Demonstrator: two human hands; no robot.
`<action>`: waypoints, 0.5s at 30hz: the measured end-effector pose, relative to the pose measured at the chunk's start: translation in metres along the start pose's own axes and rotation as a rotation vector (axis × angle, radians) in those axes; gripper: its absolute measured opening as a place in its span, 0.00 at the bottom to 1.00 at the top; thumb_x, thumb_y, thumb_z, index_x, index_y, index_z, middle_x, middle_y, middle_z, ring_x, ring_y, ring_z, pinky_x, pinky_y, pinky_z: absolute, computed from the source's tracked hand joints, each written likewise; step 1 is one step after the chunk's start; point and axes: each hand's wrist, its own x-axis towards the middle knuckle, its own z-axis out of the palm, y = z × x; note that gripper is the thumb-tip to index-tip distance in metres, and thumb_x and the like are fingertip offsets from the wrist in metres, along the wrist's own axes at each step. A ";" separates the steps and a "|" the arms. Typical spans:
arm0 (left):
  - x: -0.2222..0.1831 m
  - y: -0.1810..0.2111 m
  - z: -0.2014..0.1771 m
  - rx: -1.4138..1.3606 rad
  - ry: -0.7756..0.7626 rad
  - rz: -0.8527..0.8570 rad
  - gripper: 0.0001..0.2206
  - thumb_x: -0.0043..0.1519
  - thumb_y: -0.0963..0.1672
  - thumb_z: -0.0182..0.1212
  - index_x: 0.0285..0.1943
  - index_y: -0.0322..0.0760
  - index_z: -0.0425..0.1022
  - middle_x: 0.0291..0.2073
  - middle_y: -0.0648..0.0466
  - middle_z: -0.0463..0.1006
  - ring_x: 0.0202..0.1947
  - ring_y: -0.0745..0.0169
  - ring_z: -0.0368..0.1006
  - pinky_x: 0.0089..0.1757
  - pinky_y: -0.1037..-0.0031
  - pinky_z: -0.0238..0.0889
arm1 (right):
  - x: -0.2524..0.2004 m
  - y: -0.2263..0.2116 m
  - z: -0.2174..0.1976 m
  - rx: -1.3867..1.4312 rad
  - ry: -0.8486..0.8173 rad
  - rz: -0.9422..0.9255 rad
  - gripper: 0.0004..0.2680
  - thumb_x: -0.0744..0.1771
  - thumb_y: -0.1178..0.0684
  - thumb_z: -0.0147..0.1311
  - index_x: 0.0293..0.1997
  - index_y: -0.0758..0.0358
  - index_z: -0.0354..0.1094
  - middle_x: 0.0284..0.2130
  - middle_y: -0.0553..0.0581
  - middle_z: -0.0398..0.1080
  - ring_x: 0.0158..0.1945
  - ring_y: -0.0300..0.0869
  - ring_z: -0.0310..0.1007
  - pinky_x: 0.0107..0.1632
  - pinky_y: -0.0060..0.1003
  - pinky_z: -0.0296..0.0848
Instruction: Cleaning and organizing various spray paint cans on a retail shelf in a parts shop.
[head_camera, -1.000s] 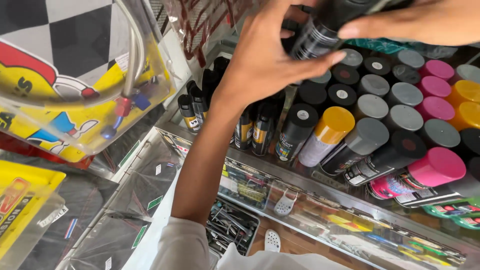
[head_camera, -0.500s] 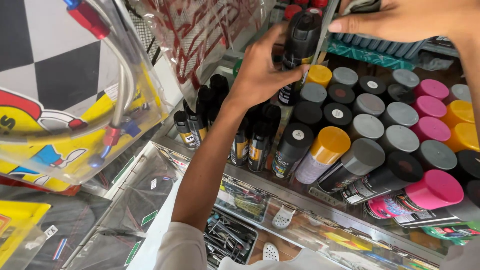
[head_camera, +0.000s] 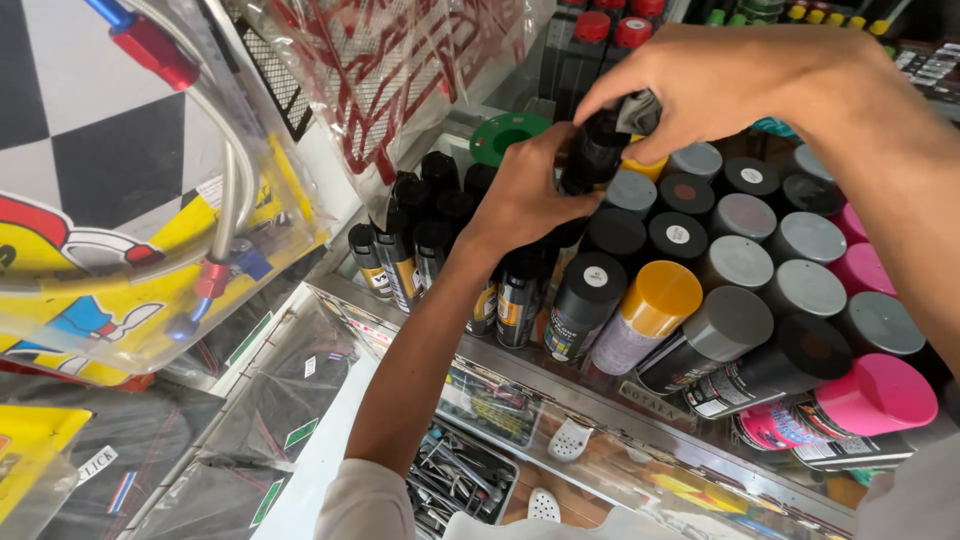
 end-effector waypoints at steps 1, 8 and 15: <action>-0.003 -0.002 -0.001 0.004 0.004 -0.003 0.23 0.46 0.41 0.74 0.50 0.28 0.74 0.39 0.48 0.84 0.35 0.58 0.81 0.40 0.72 0.74 | 0.002 -0.002 0.002 -0.001 0.000 -0.006 0.23 0.58 0.56 0.65 0.60 0.45 0.74 0.33 0.52 0.83 0.25 0.48 0.77 0.33 0.43 0.77; -0.013 -0.012 -0.012 0.132 -0.174 -0.043 0.40 0.48 0.43 0.76 0.70 0.27 0.58 0.54 0.45 0.81 0.55 0.48 0.78 0.63 0.54 0.51 | 0.020 -0.004 0.035 -0.022 -0.098 -0.039 0.19 0.59 0.54 0.66 0.56 0.49 0.74 0.22 0.55 0.78 0.18 0.47 0.68 0.25 0.41 0.70; -0.034 -0.010 -0.023 0.165 -0.031 -0.005 0.33 0.60 0.45 0.67 0.71 0.22 0.58 0.56 0.41 0.79 0.55 0.47 0.78 0.63 0.57 0.55 | 0.030 -0.015 0.057 -0.048 -0.202 0.054 0.18 0.61 0.52 0.67 0.58 0.41 0.75 0.32 0.48 0.82 0.25 0.46 0.75 0.31 0.41 0.75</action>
